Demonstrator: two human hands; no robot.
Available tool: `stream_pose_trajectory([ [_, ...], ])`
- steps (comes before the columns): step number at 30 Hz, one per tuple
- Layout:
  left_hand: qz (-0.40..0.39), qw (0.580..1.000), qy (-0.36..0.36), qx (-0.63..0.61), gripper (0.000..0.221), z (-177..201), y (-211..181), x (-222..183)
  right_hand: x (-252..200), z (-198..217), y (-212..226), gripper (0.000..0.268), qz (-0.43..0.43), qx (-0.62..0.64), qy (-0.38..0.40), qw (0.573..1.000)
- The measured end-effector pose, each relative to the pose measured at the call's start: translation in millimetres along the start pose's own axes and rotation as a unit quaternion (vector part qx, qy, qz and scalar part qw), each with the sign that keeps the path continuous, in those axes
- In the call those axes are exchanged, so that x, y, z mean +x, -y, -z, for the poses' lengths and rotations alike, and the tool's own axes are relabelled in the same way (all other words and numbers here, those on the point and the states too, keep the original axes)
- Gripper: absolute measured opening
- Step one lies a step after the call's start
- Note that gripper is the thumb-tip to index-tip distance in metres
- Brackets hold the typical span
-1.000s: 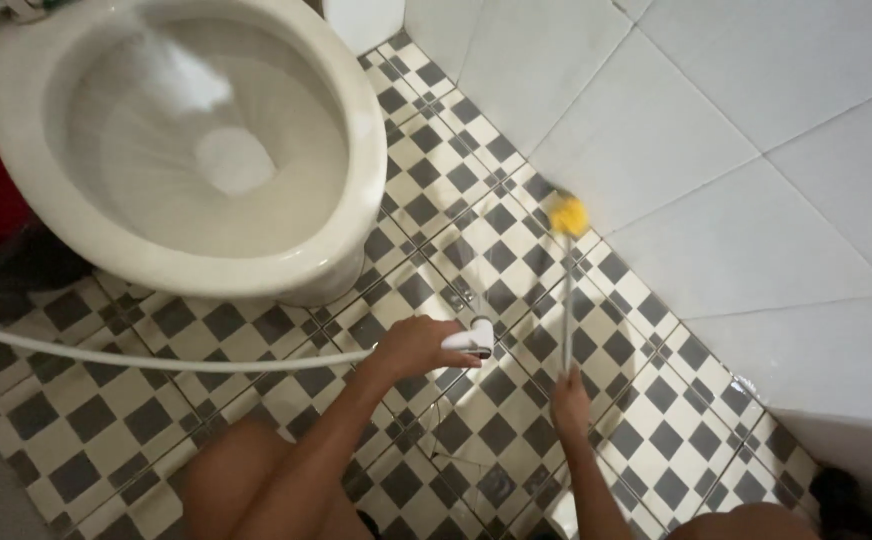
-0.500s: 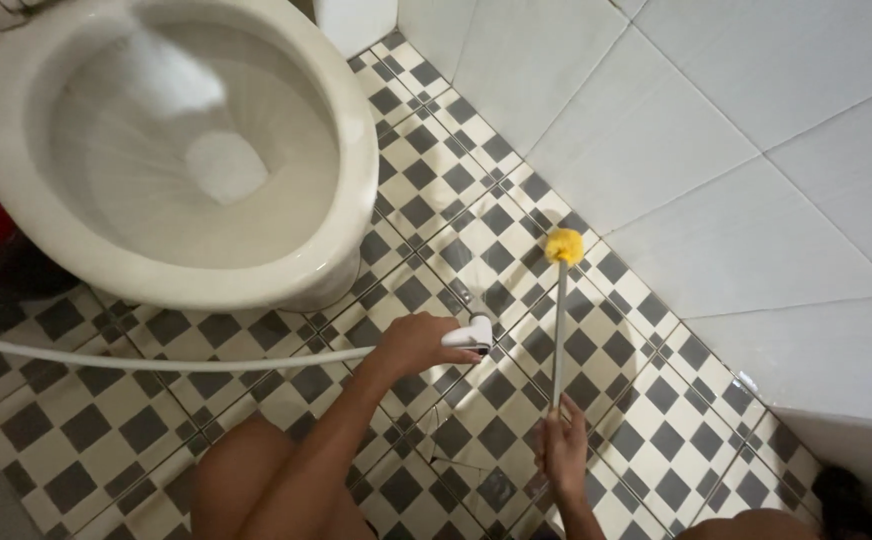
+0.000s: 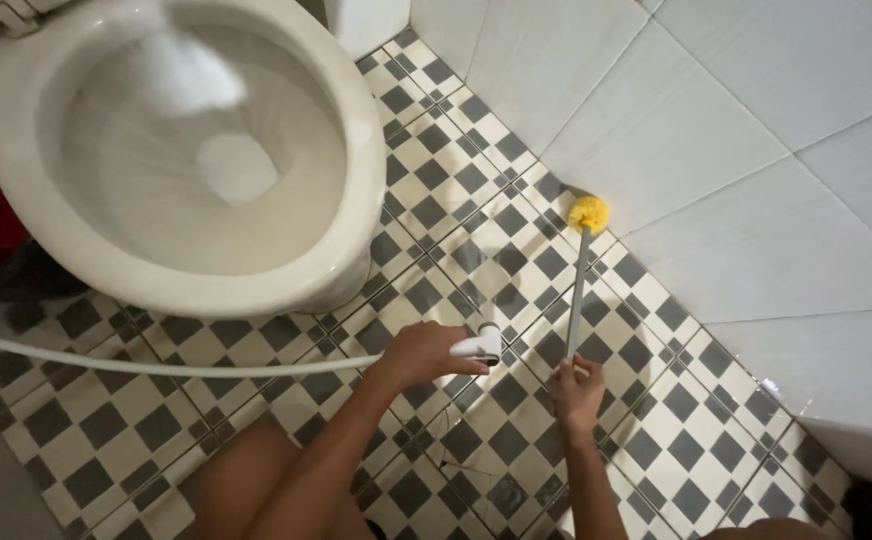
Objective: Cleaning the floor tiles and the toilet bowl using a brush and a water spray.
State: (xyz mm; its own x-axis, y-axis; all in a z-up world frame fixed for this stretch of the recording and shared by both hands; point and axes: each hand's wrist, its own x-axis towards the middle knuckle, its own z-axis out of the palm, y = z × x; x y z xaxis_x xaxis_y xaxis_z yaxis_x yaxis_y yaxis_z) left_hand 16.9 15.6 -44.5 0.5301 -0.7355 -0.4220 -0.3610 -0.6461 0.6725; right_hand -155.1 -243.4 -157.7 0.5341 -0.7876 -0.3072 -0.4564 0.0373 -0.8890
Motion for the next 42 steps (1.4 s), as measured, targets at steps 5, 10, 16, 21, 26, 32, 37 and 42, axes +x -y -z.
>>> stream_pose_trajectory([
  [5,0.006,1.000,0.011,-0.006,0.064,4.0,-7.5,-5.2,-1.5,-0.6,-0.3,0.035,-0.004,-0.074,0.009,0.997],
  [10,0.003,1.000,0.003,-0.005,0.063,-1.7,-6.9,-12.1,2.0,6.7,-19.9,0.049,0.072,-0.212,0.018,0.974],
  [16,0.001,1.000,-0.013,0.011,0.064,8.7,-19.5,-22.8,-52.6,6.3,-82.8,0.060,0.153,-0.339,0.111,0.922],
  [21,0.040,0.999,0.006,-0.022,0.061,16.5,-32.2,-28.1,-100.6,-0.6,-67.8,0.055,0.060,-0.368,0.239,0.897],
  [26,0.067,0.995,-0.076,-0.007,0.063,15.7,-27.2,-35.0,70.8,-40.0,-39.0,0.048,0.279,-0.364,0.132,0.879],
  [32,0.099,0.984,-0.143,-0.030,0.059,22.1,-23.8,-38.0,76.9,-58.9,-54.9,0.054,0.283,-0.403,0.136,0.860],
  [37,0.110,0.982,-0.138,-0.068,0.056,27.9,-24.1,-35.8,-45.2,-23.1,-72.5,0.057,0.236,-0.354,0.205,0.881],
  [42,0.045,0.993,-0.105,-0.012,0.060,27.6,-27.0,-39.7,12.9,-20.4,-37.3,0.050,0.037,-0.370,0.144,0.917],
])
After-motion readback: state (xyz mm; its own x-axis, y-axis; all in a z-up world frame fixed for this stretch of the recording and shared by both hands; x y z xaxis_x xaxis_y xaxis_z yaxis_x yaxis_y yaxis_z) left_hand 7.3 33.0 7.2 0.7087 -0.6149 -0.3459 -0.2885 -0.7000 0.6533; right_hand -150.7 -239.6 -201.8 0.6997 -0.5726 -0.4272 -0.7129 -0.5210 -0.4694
